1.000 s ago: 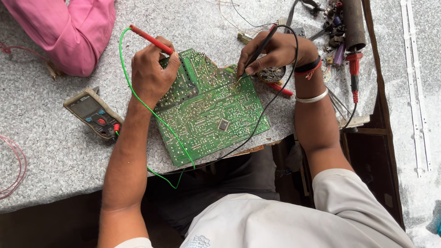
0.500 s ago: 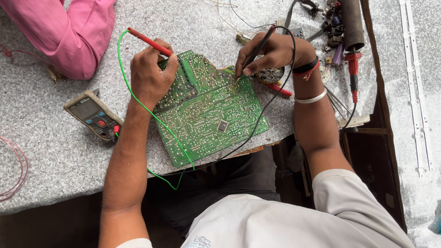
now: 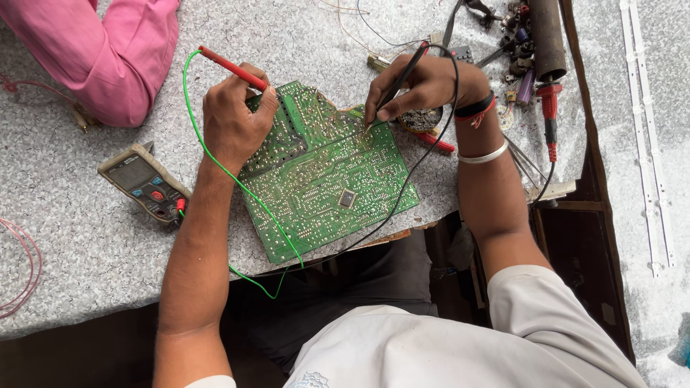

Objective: The person sits at a workbench and tests a large green circuit board using a multimeter, touching the red and black probe tips to various points on the board while holding the board steady with the other hand. They reposition the probes across different components and adjust the board's position during testing.

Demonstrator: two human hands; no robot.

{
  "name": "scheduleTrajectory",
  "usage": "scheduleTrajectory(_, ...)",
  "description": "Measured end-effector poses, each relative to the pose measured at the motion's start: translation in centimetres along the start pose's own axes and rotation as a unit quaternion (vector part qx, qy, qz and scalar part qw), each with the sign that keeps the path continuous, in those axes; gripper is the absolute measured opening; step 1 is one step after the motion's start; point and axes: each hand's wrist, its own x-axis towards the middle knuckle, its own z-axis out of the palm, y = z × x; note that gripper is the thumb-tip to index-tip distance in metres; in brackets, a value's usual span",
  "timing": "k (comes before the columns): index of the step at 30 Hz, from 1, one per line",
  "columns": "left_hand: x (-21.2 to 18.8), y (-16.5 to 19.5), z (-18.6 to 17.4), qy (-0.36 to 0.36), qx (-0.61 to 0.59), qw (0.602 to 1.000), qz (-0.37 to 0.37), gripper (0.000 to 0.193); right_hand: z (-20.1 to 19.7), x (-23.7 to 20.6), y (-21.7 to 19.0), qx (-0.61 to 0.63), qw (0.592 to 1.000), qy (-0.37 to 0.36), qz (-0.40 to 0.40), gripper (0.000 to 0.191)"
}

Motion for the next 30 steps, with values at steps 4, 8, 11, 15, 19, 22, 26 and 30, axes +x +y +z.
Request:
scheduleTrajectory(4,0.02,0.08,0.01,0.004,0.003,1.0,0.0,0.015,-0.08,-0.07,-0.05,-0.015,1.0,0.006,0.009,0.028)
scheduleTrajectory(8,0.02,0.13,0.02,0.006,0.005,1.0,-0.002,0.015,-0.08,-0.02,-0.01,-0.016,1.0,0.002,0.004,0.027)
scheduleTrajectory(11,0.04,0.14,-0.04,0.005,0.0,1.0,0.001,0.015,-0.09,-0.07,0.0,-0.016,1.0,0.006,0.0,0.028)
scheduleTrajectory(15,0.07,0.22,-0.02,0.004,0.006,1.0,-0.006,0.015,-0.02,-0.05,0.08,-0.008,1.0,0.005,0.009,0.028)
scheduleTrajectory(19,0.05,0.24,-0.03,0.007,0.008,1.0,-0.001,0.015,-0.09,-0.04,0.15,-0.012,1.0,0.009,0.002,0.027)
scheduleTrajectory(22,0.08,0.23,0.02,0.009,0.003,1.0,0.002,0.015,-0.06,0.01,0.17,-0.01,1.0,0.009,-0.008,0.027)
scheduleTrajectory(26,0.07,0.23,-0.03,0.011,0.003,1.0,0.006,0.015,-0.09,-0.15,0.13,-0.02,0.999,0.025,0.004,0.027)
scheduleTrajectory(30,0.11,0.25,-0.06,0.01,0.005,1.0,0.006,0.015,-0.18,-0.13,0.43,-0.018,0.999,0.024,-0.014,0.028)
